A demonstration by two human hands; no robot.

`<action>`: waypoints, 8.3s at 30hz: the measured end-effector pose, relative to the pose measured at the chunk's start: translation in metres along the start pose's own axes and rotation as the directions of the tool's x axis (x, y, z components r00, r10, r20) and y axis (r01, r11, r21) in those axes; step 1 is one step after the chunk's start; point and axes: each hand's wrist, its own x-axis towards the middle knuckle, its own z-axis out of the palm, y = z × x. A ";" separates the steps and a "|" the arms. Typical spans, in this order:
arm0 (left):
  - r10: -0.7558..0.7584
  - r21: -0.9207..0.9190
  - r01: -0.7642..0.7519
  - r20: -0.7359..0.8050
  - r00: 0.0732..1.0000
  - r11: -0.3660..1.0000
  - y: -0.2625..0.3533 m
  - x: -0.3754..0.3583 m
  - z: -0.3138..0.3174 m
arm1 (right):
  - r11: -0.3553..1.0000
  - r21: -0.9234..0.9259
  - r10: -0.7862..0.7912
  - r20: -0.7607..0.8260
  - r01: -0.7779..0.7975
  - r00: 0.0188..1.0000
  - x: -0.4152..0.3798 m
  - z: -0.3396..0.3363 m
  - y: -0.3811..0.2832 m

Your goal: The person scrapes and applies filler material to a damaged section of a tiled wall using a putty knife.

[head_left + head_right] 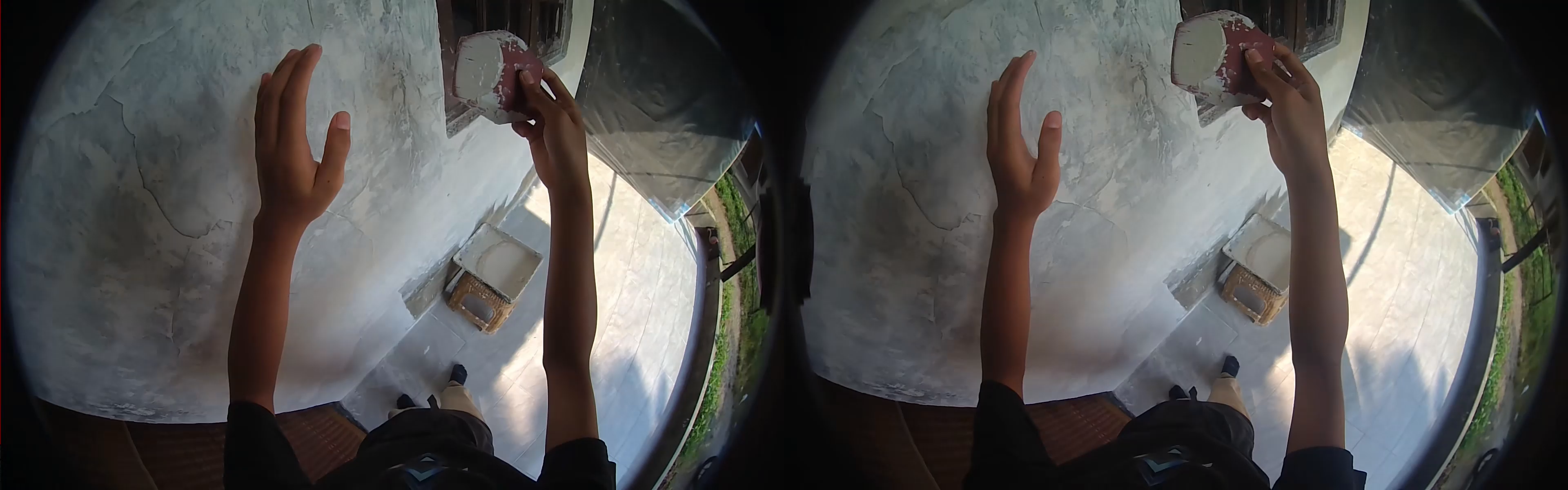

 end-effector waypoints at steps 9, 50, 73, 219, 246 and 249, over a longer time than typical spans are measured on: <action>-0.129 -0.250 0.171 0.173 0.976 0.953 0.029 -0.058 0.182 | 0.957 -0.202 0.165 -0.203 -0.206 0.965 0.005 -0.156 0.058; -0.243 -0.254 0.852 0.886 0.395 0.457 0.168 -0.572 0.499 | 0.091 -0.925 0.660 -0.221 -0.368 0.718 -0.171 -0.420 0.539; -0.234 -0.229 0.866 0.903 0.359 0.444 0.176 -0.585 0.498 | 0.127 -0.915 0.705 -0.189 -0.384 0.684 -0.173 -0.435 0.552; 0.063 0.648 0.080 -0.194 0.979 0.758 -0.043 -0.012 -0.445 | -0.187 -0.139 -0.895 0.432 0.972 -0.111 -0.123 0.440 -0.077; 0.113 0.653 0.020 -0.161 0.980 0.757 -0.044 -0.012 -0.447 | -0.205 0.041 -0.668 0.724 0.978 -0.170 -0.135 0.429 -0.098; 0.097 0.637 0.030 -0.164 0.982 0.770 -0.040 -0.011 -0.448 | -0.152 0.051 -0.634 0.761 0.987 -0.137 -0.140 0.423 -0.091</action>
